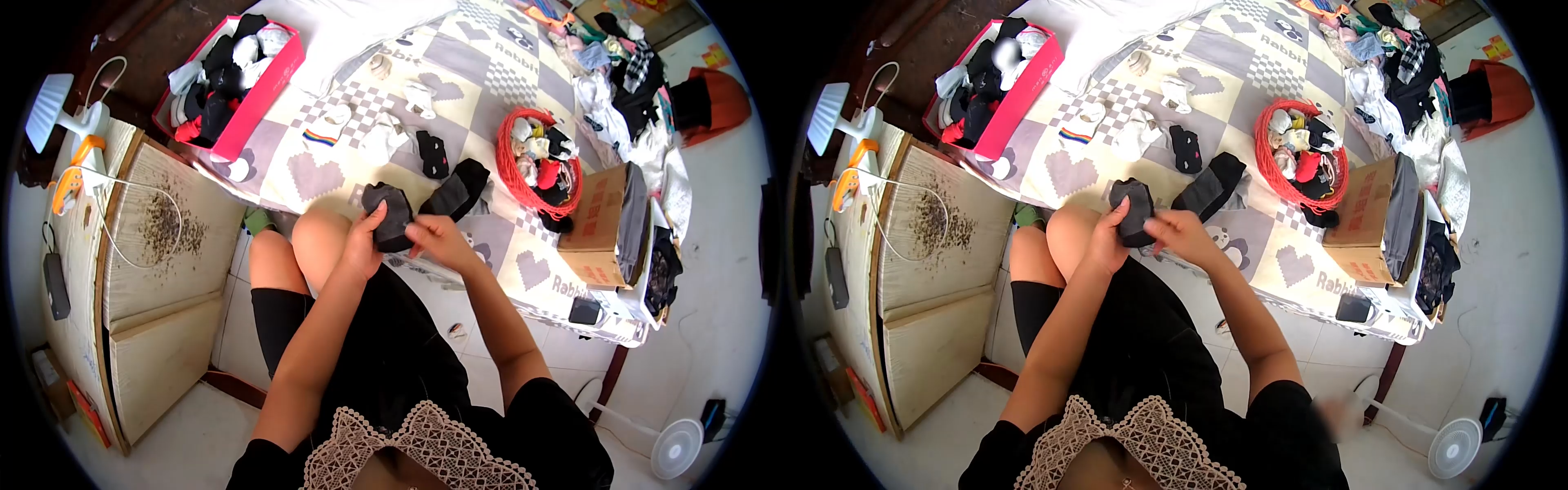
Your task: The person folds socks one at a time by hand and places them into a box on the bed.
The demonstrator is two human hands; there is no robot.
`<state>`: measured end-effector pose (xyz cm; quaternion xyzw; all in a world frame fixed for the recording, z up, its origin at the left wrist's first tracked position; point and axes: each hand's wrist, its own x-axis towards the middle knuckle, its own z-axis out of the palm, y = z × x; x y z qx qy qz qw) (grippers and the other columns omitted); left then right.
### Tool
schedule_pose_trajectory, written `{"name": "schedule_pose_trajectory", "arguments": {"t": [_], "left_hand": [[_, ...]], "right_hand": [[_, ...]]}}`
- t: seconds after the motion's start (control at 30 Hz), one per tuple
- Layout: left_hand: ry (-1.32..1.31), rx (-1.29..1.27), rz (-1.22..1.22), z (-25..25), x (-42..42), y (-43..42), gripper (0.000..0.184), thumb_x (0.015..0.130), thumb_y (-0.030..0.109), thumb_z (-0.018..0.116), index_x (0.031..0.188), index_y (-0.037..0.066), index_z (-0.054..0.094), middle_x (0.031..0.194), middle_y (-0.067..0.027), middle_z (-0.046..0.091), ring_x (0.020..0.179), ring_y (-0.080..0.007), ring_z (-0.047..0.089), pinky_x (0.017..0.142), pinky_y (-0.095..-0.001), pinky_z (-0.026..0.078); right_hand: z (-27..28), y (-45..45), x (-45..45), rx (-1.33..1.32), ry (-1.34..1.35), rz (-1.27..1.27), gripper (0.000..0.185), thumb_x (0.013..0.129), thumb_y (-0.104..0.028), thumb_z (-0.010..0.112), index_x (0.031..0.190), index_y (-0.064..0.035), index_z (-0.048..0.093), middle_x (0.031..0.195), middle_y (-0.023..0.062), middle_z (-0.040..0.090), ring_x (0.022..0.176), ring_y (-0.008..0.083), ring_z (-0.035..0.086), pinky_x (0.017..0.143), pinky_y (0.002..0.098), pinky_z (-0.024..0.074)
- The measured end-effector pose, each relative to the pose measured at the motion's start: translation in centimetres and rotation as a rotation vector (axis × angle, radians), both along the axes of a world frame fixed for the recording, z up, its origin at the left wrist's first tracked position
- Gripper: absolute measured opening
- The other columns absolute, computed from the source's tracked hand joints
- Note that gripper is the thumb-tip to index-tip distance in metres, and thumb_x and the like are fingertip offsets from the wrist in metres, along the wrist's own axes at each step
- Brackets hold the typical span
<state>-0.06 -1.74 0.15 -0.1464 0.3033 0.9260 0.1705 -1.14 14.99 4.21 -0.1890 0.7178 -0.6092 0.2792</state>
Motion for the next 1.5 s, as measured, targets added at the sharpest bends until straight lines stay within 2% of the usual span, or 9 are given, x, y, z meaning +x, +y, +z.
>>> {"name": "schedule_pose_trajectory", "arguments": {"t": [0.1, 0.3, 0.47, 0.53, 0.73, 0.97, 1.03, 1.13, 1.5], "left_hand": [[-0.013, 0.013, 0.07, 0.8, 0.1, 0.3, 0.025, 0.087, 0.015, 0.062, 0.109, 0.005, 0.057, 0.102, -0.0063, 0.064, 0.092, -0.0162, 0.063, 0.08, -0.0285, 0.05], [0.033, -0.086, 0.05, 0.4, 0.3, 0.6, 0.02, 0.084, 0.004, 0.062, 0.103, 0.004, 0.058, 0.1, -0.0055, 0.065, 0.086, -0.0134, 0.064, 0.071, -0.024, 0.051], [0.013, -0.198, 0.052, 0.2, 0.7, 0.5, 0.022, 0.079, -0.001, 0.06, 0.101, 0.003, 0.057, 0.094, -0.0055, 0.065, 0.079, -0.0113, 0.063, 0.059, -0.0198, 0.047], [-0.005, -0.177, 0.033, 0.9, 1.0, 0.6, 0.024, 0.076, -0.001, 0.057, 0.099, 0.001, 0.055, 0.091, -0.0063, 0.064, 0.074, -0.0094, 0.062, 0.052, -0.0182, 0.041], [0.002, -0.178, -0.197, -1.4, 1.0, -0.2, 0.034, 0.074, 0.0, 0.05, 0.108, -0.007, 0.052, 0.095, -0.0106, 0.062, 0.082, -0.0198, 0.064, 0.074, -0.0296, 0.052], [-0.047, -0.068, -0.181, -0.8, 1.8, -1.6, 0.033, 0.076, 0.005, 0.048, 0.107, -0.005, 0.053, 0.094, -0.0118, 0.063, 0.083, -0.021, 0.065, 0.076, -0.031, 0.053], [0.186, 0.495, -0.403, -4.5, 1.0, -2.6, 0.032, 0.087, 0.021, 0.043, 0.107, -0.002, 0.054, 0.092, -0.0106, 0.064, 0.081, -0.02, 0.066, 0.073, -0.0305, 0.054], [-0.044, 0.192, -0.175, 3.3, 2.3, -1.3, 0.047, 0.095, 0.04, 0.032, 0.107, 0.001, 0.055, 0.091, -0.009, 0.065, 0.079, -0.018, 0.066, 0.069, -0.0287, 0.054], [0.006, 0.107, -0.249, 2.3, 2.5, -1.6, 0.021, 0.084, 0.011, 0.059, 0.102, 0.0, 0.058, 0.092, -0.0075, 0.066, 0.078, -0.0153, 0.066, 0.072, -0.0283, 0.054]], "right_hand": [[-2.4, 0.0, 0.4, 0.24, 0.348, -0.758, 0.016, 0.079, -0.013, 0.069, 0.087, -0.0016, 0.062, 0.079, 0.0071, 0.057, 0.074, 0.0178, 0.06, 0.064, 0.0302, 0.0477], [-6.1, 3.1, 1.4, 0.854, 0.743, -0.508, 0.027, 0.066, -0.009, 0.071, 0.091, -0.004, 0.061, 0.091, 0.0098, 0.051, 0.098, 0.0309, 0.05, 0.074, 0.04, 0.0478], [-7.0, 5.2, -2.2, 0.699, 0.935, -0.644, 0.019, 0.07, -0.01, 0.069, 0.084, -0.0048, 0.057, 0.085, 0.0101, 0.052, 0.084, 0.0261, 0.052, 0.068, 0.0356, 0.0453], [-5.1, 5.0, -3.7, 0.274, 0.355, -0.889, 0.012, 0.08, -0.008, 0.065, 0.083, -0.0041, 0.054, 0.078, 0.0049, 0.052, 0.07, 0.0148, 0.049, 0.065, 0.0279, 0.042], [3.9, 1.1, -4.8, -0.272, 0.431, -0.667, 0.006, 0.09, -0.006, 0.056, 0.088, -0.003, 0.051, 0.083, -0.0019, 0.055, 0.07, 0.003, 0.045, 0.062, 0.0198, 0.0389], [4.7, -0.9, 0.4, 0.166, 0.876, -0.016, 0.024, 0.063, 0.005, 0.056, 0.084, -0.0054, 0.056, 0.084, 0.0041, 0.062, 0.098, 0.0266, 0.061, 0.076, 0.0369, 0.0469], [5.0, -1.1, 2.1, 0.227, 0.85, 0.027, 0.02, 0.062, 0.007, 0.053, 0.078, -0.0052, 0.051, 0.088, 0.0036, 0.065, 0.099, 0.0275, 0.061, 0.078, 0.0378, 0.0472], [4.9, -0.4, 3.1, 0.268, 0.827, 0.048, 0.016, 0.062, 0.007, 0.052, 0.068, -0.0056, 0.045, 0.094, 0.0022, 0.068, 0.102, 0.0277, 0.06, 0.082, 0.0374, 0.0468], [5.5, -0.6, 4.8, 0.448, 1.046, -0.103, 0.031, 0.061, -0.002, 0.067, 0.092, -0.0076, 0.061, 0.102, 0.0001, 0.063, 0.109, 0.0247, 0.053, 0.092, 0.0387, 0.0397]]}}
